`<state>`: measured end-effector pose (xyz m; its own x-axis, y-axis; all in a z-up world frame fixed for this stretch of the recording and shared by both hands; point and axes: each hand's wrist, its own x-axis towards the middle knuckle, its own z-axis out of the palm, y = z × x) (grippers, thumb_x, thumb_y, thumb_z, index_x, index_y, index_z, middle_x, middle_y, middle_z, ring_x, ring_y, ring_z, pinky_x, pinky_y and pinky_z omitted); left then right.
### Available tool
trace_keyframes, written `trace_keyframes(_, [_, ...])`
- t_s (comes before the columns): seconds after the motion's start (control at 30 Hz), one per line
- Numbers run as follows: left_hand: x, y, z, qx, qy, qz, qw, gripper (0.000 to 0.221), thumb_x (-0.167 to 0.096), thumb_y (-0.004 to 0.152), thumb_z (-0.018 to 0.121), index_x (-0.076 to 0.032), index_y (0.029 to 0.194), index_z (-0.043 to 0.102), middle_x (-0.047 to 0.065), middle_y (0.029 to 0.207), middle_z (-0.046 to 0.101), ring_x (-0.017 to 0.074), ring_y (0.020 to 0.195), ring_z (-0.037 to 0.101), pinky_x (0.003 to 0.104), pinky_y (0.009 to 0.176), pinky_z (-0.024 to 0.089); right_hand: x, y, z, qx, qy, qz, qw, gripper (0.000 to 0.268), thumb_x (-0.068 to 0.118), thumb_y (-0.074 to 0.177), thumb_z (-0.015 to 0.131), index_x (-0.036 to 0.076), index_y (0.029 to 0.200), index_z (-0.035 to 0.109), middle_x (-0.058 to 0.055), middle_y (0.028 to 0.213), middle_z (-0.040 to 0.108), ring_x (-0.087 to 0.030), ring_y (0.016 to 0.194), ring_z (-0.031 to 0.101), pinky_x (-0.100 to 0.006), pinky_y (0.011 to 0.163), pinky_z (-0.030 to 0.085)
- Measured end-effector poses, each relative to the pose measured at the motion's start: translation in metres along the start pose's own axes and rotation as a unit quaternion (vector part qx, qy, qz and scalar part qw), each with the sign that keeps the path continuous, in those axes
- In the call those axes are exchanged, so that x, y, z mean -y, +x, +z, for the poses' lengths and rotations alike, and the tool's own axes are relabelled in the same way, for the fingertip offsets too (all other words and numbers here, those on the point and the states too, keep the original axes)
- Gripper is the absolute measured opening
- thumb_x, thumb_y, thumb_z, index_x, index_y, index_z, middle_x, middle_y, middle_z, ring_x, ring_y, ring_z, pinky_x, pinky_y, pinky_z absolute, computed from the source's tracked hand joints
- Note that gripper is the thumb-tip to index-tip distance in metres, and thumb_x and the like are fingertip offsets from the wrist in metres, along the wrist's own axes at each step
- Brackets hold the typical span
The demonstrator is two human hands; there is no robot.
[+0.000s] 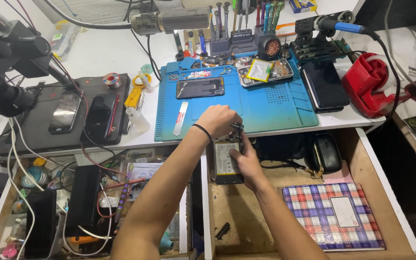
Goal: Assembling internal components of a mobile phone, specifically fitting a battery into the chassis.
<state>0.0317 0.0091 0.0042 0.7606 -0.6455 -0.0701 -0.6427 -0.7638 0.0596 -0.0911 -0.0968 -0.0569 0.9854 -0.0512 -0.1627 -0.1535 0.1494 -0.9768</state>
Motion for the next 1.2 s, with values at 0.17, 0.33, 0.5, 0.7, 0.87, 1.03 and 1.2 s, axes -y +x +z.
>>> trace_keyframes(0.17, [0.001,-0.003,-0.003,0.001,-0.03,-0.006,1.0,0.032,-0.022,0.086,0.079,-0.02,0.118,0.077,0.012,0.094,0.078,0.034,0.091,0.077,0.047,0.083,0.064,-0.009,0.003,-0.002,-0.002,-0.003,-0.002,1.0,0.078,-0.003,0.089,0.056,0.019,0.161,0.031,-0.016,0.124,0.065,-0.027,0.104,0.067,-0.045,0.086,0.057])
trace_keyframes(0.33, [0.005,-0.007,-0.007,0.008,-0.052,-0.007,0.999,0.034,-0.023,0.089,0.077,-0.021,0.123,0.074,0.012,0.096,0.079,0.0338,0.093,0.076,0.048,0.086,0.064,0.0,-0.003,0.002,-0.003,-0.008,0.005,1.0,0.076,-0.002,0.09,0.056,0.018,0.159,0.034,-0.015,0.125,0.064,-0.026,0.107,0.066,-0.045,0.089,0.057])
trace_keyframes(0.5, [0.003,-0.035,-0.027,-0.125,-0.158,-0.028,0.979,0.016,-0.022,0.1,0.064,-0.018,0.109,0.076,0.004,0.074,0.076,0.0213,0.068,0.074,0.034,0.074,0.062,0.003,0.001,-0.003,0.021,-0.005,0.013,1.0,0.08,-0.002,0.094,0.053,0.024,0.163,0.024,-0.02,0.134,0.059,-0.03,0.107,0.067,-0.043,0.087,0.058])
trace_keyframes(0.7, [0.024,-0.079,0.008,-0.435,-0.495,-0.087,0.747,0.027,-0.038,0.105,0.061,-0.014,0.111,0.073,-0.002,0.059,0.056,0.005,0.06,0.048,0.024,0.06,0.047,0.013,-0.007,0.001,0.04,0.038,0.055,0.997,0.08,-0.004,0.094,0.048,0.025,0.163,0.023,-0.029,0.14,0.057,-0.037,0.109,0.069,-0.045,0.083,0.06])
trace_keyframes(0.87, [0.017,-0.125,0.048,-0.39,-0.761,-0.12,0.504,0.029,-0.028,0.097,0.041,-0.015,0.123,0.045,-0.004,0.076,0.037,0.0099,0.063,0.043,0.025,0.056,0.042,0.007,-0.001,0.002,0.046,0.026,0.053,0.997,0.079,-0.003,0.095,0.047,0.023,0.164,0.019,-0.03,0.144,0.053,-0.037,0.111,0.068,-0.047,0.085,0.06])
trace_keyframes(1.03, [0.015,-0.144,0.07,-0.409,-0.822,-0.146,0.369,0.026,-0.023,0.097,0.035,-0.02,0.122,0.04,-0.001,0.079,0.038,0.0151,0.069,0.048,0.031,0.065,0.046,0.002,0.005,0.0,0.043,0.01,0.061,0.997,0.078,0.0,0.097,0.046,0.025,0.164,0.017,-0.029,0.142,0.055,-0.035,0.11,0.068,-0.046,0.085,0.061])
trace_keyframes(1.2, [0.011,-0.147,0.073,-0.443,-0.835,-0.118,0.304,0.015,-0.015,0.107,0.044,-0.011,0.122,0.04,0.027,0.11,0.068,0.0389,0.095,0.071,0.045,0.083,0.059,-0.012,0.018,-0.005,0.043,0.092,0.098,0.99,0.087,0.009,0.09,0.056,0.033,0.162,0.015,-0.019,0.144,0.057,-0.025,0.096,0.068,-0.043,0.078,0.061])
